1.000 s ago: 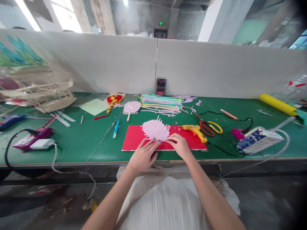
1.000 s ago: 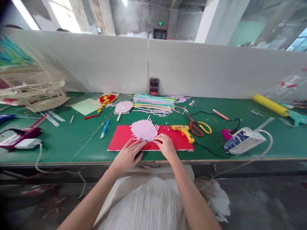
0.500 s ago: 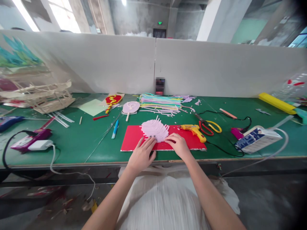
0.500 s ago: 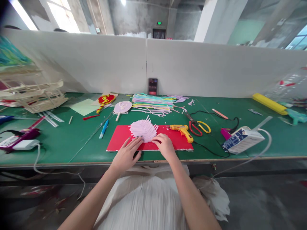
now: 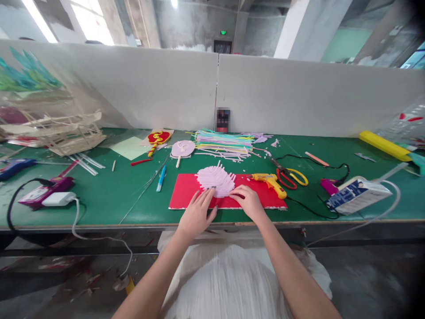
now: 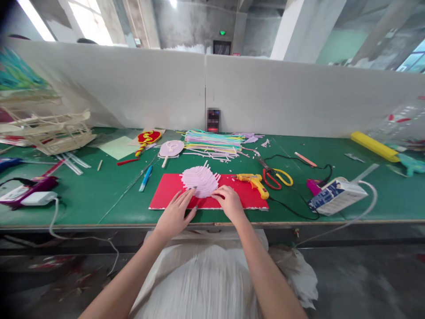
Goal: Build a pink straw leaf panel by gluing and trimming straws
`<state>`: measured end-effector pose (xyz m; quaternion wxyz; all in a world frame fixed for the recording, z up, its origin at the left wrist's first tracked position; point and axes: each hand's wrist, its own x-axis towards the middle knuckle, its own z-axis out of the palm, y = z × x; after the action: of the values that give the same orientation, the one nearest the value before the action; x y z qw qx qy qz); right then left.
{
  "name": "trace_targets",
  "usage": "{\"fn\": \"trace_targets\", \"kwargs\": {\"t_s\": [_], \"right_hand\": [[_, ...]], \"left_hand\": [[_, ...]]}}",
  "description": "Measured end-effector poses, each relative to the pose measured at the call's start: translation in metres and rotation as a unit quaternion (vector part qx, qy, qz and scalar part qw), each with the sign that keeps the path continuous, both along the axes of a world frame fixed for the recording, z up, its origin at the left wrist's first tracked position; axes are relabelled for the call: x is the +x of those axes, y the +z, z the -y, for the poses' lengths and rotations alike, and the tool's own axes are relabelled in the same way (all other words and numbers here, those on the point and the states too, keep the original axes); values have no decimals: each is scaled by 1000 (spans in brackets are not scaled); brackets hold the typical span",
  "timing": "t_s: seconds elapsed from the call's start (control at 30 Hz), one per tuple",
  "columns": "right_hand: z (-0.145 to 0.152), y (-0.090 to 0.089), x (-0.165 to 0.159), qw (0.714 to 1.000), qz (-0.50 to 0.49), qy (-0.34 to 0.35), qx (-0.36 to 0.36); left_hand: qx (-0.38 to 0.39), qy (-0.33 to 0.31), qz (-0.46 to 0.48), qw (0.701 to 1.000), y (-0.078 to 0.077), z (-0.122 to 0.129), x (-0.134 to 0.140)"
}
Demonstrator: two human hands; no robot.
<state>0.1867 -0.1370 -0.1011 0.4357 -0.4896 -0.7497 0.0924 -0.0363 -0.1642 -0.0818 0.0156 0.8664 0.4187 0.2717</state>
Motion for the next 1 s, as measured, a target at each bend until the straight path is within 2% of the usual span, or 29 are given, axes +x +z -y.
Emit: {"fn": "trace_targets", "kwargs": {"t_s": [0.13,0.53,0.77,1.0], "right_hand": [[0,1,0,1000,2,0,-1],[0,-1,1,1000,2,-2,-1],[-1,-1,1,1000,9,0,-1],[-1,-1,1,1000,10,0,-4]], "left_hand": [[-15,26,24,999,-2,-2,0],[27,0,-2,1000,-1,-2,0],[25,3,1,1000,-2,-2,-1],[11,-5,-54,998,3,0,0]]}}
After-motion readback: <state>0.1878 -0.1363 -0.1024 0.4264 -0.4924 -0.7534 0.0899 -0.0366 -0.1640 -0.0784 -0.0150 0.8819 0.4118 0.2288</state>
